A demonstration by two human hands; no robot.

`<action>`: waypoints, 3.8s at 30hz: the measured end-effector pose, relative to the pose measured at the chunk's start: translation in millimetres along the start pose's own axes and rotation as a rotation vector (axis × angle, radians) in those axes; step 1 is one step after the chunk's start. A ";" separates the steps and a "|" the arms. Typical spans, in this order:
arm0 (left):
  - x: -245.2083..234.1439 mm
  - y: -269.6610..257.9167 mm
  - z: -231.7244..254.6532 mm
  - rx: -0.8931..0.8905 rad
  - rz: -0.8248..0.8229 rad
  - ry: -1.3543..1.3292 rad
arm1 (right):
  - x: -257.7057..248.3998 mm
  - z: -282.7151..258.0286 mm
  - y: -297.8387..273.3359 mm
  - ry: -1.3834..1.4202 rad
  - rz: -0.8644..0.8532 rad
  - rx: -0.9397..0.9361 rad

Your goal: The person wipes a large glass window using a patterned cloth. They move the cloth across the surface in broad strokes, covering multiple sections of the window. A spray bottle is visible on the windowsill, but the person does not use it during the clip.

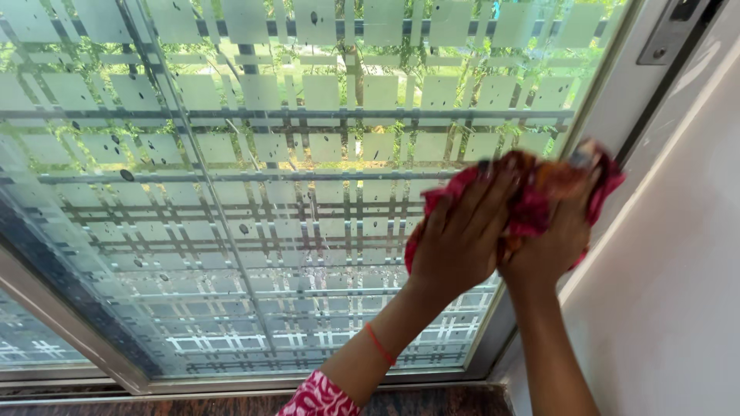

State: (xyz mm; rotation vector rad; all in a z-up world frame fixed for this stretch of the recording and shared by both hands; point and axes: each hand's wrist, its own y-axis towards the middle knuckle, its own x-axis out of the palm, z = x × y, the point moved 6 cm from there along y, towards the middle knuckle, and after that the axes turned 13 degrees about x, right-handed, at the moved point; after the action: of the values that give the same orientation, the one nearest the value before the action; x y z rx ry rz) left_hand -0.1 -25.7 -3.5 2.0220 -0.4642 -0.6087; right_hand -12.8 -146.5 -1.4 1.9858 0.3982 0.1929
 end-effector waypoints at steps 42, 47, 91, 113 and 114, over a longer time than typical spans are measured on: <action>-59.3 -174.7 -116.2 0.017 -0.105 -0.018 | 101.4 -72.5 -155.7 -0.243 -0.160 -0.232; -80.7 -160.5 -148.8 0.111 -0.137 -0.049 | 119.7 -129.1 -149.0 -0.024 -0.071 -0.058; -264.6 -229.3 -434.3 -0.171 -0.083 0.141 | 239.8 -445.3 -137.5 -0.172 -0.199 -0.601; -241.5 -289.0 -417.7 -0.189 -0.124 0.149 | 259.9 -411.3 -187.8 -0.315 -0.367 -0.636; -247.5 -268.3 -426.1 -0.199 -0.101 0.156 | 256.5 -419.1 -167.0 -0.325 -0.270 -0.629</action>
State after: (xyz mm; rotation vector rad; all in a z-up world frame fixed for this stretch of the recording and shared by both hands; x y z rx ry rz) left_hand 72.6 530.5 5.2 1.8925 -0.2012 -0.5313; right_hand 64.6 366.2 19.9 1.2980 0.3376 -0.1618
